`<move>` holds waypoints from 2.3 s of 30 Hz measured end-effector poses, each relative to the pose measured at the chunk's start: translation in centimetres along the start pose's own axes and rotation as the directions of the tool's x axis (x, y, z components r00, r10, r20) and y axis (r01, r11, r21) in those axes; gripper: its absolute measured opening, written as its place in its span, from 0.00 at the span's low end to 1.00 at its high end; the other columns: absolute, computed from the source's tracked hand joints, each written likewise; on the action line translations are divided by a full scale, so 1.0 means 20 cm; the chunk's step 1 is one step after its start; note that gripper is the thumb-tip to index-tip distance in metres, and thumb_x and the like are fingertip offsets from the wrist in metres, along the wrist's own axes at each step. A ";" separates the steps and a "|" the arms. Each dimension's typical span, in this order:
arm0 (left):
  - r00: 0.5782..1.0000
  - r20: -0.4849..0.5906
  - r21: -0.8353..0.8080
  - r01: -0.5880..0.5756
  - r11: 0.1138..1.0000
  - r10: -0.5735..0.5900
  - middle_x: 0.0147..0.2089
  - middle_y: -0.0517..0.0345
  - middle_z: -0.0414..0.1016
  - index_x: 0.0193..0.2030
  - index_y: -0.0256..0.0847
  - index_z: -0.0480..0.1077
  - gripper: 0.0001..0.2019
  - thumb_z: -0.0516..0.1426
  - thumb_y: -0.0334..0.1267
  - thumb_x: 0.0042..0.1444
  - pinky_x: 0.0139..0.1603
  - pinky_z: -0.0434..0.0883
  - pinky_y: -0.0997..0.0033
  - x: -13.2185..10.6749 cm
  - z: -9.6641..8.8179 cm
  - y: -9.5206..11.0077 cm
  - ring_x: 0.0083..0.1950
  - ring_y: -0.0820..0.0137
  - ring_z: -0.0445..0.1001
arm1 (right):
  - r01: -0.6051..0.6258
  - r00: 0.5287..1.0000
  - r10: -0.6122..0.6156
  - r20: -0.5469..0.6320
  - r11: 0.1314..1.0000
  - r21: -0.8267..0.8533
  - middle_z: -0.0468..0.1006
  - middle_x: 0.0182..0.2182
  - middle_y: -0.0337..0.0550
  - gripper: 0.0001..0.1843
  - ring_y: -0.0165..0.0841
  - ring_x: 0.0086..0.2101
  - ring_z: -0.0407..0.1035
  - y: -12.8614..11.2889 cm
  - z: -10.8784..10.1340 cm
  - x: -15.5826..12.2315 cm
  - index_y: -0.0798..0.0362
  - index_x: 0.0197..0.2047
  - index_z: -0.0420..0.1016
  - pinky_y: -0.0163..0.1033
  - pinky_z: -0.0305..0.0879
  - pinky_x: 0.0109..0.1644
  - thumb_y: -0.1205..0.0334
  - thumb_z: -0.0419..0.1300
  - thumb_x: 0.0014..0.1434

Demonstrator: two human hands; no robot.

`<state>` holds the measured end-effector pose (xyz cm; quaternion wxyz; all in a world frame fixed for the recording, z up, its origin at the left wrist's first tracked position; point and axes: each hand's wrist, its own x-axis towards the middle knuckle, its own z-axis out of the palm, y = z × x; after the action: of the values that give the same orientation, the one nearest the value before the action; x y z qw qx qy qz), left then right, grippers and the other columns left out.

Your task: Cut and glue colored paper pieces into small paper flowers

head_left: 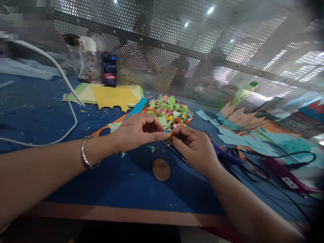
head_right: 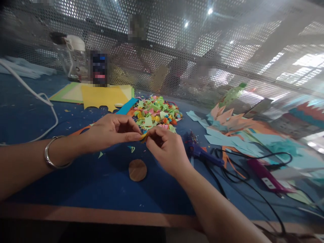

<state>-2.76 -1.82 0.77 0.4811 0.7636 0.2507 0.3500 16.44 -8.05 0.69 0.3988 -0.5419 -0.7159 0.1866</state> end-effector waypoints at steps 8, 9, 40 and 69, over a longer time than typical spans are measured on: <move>0.997 0.073 0.087 -0.031 0.996 0.025 0.33 0.59 0.80 0.35 0.40 0.75 0.07 0.65 0.40 0.52 0.38 0.77 0.69 -0.01 -0.02 0.00 0.35 0.71 0.79 | 0.019 0.999 -0.018 0.039 1.000 -0.022 0.70 0.21 0.35 0.05 0.28 0.23 0.62 -0.01 0.00 -0.01 0.52 0.28 0.72 0.34 0.57 0.28 0.66 0.56 0.54; 0.997 0.075 0.088 -0.036 0.995 0.030 0.33 0.59 0.80 0.35 0.40 0.75 0.07 0.65 0.40 0.52 0.37 0.77 0.69 0.00 -0.02 0.00 0.35 0.71 0.79 | 0.017 0.999 -0.016 0.040 1.000 -0.018 0.70 0.21 0.35 0.05 0.28 0.23 0.62 -0.01 0.00 -0.01 0.52 0.28 0.72 0.34 0.57 0.28 0.66 0.56 0.54; 0.978 0.166 -0.208 0.158 0.965 -0.124 0.29 0.57 0.80 0.30 0.37 0.76 0.03 0.66 0.30 0.48 0.36 0.74 0.77 0.01 -0.03 -0.01 0.31 0.75 0.77 | 0.039 0.995 -0.038 0.097 0.999 -0.003 0.70 0.23 0.36 0.04 0.27 0.24 0.62 -0.02 0.00 -0.02 0.52 0.31 0.72 0.33 0.58 0.27 0.63 0.58 0.57; 0.998 -0.001 0.183 0.068 0.981 -0.069 0.26 0.65 0.70 0.30 0.39 0.69 0.02 0.59 0.32 0.48 0.29 0.64 0.74 -0.02 0.01 0.01 0.28 0.75 0.68 | 0.048 0.994 -0.047 0.100 0.999 -0.009 0.72 0.26 0.37 0.04 0.28 0.25 0.64 0.01 0.02 -0.01 0.52 0.36 0.74 0.34 0.61 0.29 0.65 0.58 0.57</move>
<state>-2.89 -2.28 0.81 0.4212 0.7965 0.3067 0.3069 16.24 -8.05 0.19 0.3637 -0.5167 -0.7488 0.2000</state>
